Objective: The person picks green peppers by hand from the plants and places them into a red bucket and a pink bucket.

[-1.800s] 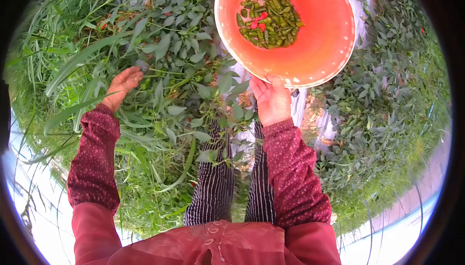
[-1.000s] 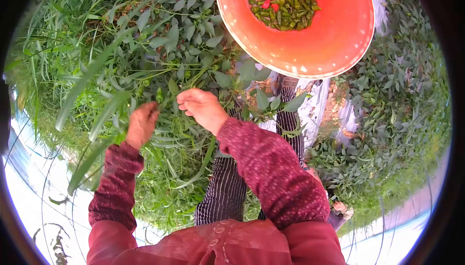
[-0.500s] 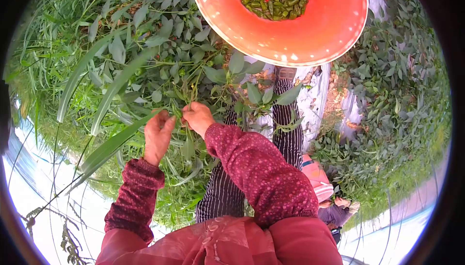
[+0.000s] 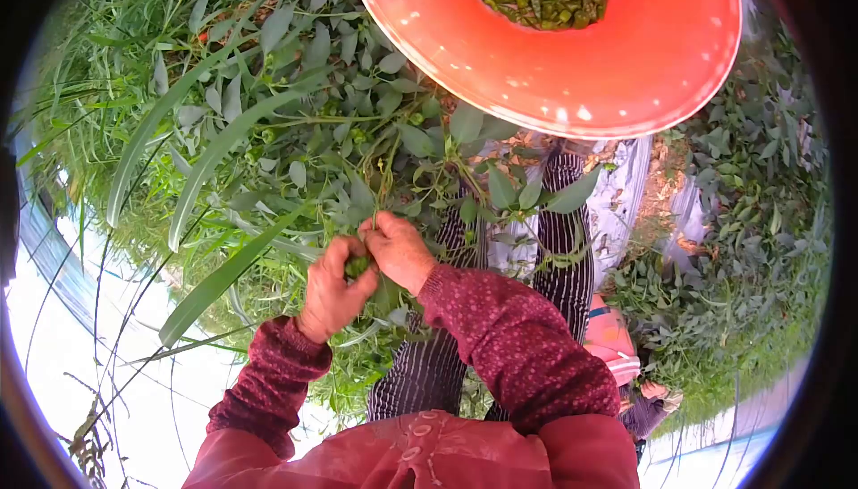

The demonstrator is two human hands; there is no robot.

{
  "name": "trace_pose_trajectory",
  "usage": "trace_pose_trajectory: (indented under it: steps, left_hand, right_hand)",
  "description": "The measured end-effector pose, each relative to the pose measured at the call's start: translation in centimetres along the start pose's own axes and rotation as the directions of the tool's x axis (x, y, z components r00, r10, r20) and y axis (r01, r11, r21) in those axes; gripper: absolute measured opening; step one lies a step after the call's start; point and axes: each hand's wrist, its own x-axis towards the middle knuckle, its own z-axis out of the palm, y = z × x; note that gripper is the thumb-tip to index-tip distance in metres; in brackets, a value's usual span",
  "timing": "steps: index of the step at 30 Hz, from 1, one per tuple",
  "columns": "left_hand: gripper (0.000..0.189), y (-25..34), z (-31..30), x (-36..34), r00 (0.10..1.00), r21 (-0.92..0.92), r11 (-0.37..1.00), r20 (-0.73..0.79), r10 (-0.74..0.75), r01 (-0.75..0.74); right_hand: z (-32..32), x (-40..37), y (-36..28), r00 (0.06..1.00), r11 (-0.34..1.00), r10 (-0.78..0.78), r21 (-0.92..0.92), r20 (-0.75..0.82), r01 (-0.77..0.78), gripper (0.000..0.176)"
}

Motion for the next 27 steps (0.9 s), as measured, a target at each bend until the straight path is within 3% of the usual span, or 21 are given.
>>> trace_pose_trajectory:
  steps: [1,3,4,5,7,9,11,12,14,18,20,21,23,24,25,27]
  left_hand:
    - [0.03,0.5,-0.2,0.3,0.992,0.018,0.991,0.006,0.129,-0.129]
    - [0.027,2.0,-1.5,0.2,0.992,0.018,0.993,0.034,0.118,-0.119]
    - [0.024,2.8,-2.3,0.1,0.988,-0.053,0.992,0.097,0.117,-0.113]
    - [0.022,3.2,-2.8,0.0,0.98,-0.123,0.987,0.159,0.118,-0.099]
    - [0.019,1.5,-4.0,1.2,0.967,-0.129,0.986,0.22,0.128,-0.101]
    - [0.018,-1.9,-4.1,3.3,0.994,-0.469,0.878,-0.004,-0.111,0.096]
    - [0.019,-3.1,-5.2,6.1,0.942,-0.713,0.675,-0.064,-0.33,0.188]
    - [0.019,-3.9,-5.1,7.7,0.942,-0.711,0.677,-0.064,-0.328,0.188]
    - [0.02,-5.6,-4.7,10.5,0.806,-0.858,0.452,-0.079,-0.586,0.244]
    - [0.028,-7.1,-4.0,15.8,0.767,-0.931,0.351,-0.152,-0.623,0.101]
    - [0.034,-7.7,-4.1,17.1,0.64,-0.962,0.271,-0.185,-0.746,0.039]
    - [0.034,-7.6,-4.5,17.1,0.644,-0.962,0.268,-0.178,-0.744,0.043]
    - [0.038,-7.2,-5.6,16.5,0.667,-0.739,0.606,-0.294,-0.685,0.296]
    - [0.04,-7.8,-5.8,16.0,0.66,-0.592,0.689,-0.323,-0.678,0.418]
    - [0.04,-8.3,-6.2,15.3,0.664,-0.596,0.684,-0.312,-0.68,0.42]
    - [0.04,-8.8,-6.7,13.2,0.758,-0.637,0.655,-0.166,-0.631,0.406]
  right_hand:
    - [-0.2,0.2,-0.2,1.0,1.0,-0.008,-0.002,0.003,0.008,0.011]
    - [-0.5,0.1,-0.7,0.999,0.995,0.039,-0.096,-0.011,-0.04,0.01]
    - [-0.4,-0.2,-1.8,0.987,0.987,0.159,-0.018,0.0,-0.159,0.01]
    - [-0.4,-0.2,-2.1,0.987,0.987,0.159,-0.016,0.007,-0.159,0.01]
    - [-0.3,-0.3,-2.2,0.997,0.967,0.055,-0.252,0.045,-0.042,0.01]
    - [-0.2,-0.3,-2.0,0.997,0.95,0.059,-0.31,0.055,-0.039,0.013]
    - [-0.2,0.0,-2.0,0.996,0.899,0.06,-0.437,0.065,-0.026,0.018]
    - [0.0,0.0,-2.0,0.995,0.91,0.076,-0.413,0.064,-0.043,0.021]
    - [0.1,-0.2,-2.2,0.995,0.895,0.082,-0.443,0.058,-0.048,0.022]
    - [-0.2,-0.1,-2.6,0.989,0.902,0.127,-0.425,0.077,-0.083,0.023]
    - [-0.3,-0.1,-2.3,0.989,0.909,0.131,-0.408,0.071,-0.091,0.023]
    - [-0.2,0.0,-2.2,0.989,0.917,0.129,-0.388,0.069,-0.092,0.024]
    - [0.0,0.2,-1.7,0.994,0.906,0.09,-0.419,0.062,-0.056,0.024]
    - [-0.1,0.1,-1.5,0.997,0.893,0.055,-0.449,0.061,-0.022,0.024]
    - [-0.3,0.0,-1.6,0.997,0.89,0.06,-0.455,0.051,-0.03,0.024]
    - [-0.6,0.0,-2.1,0.995,0.87,0.054,-0.493,0.082,-0.007,0.024]
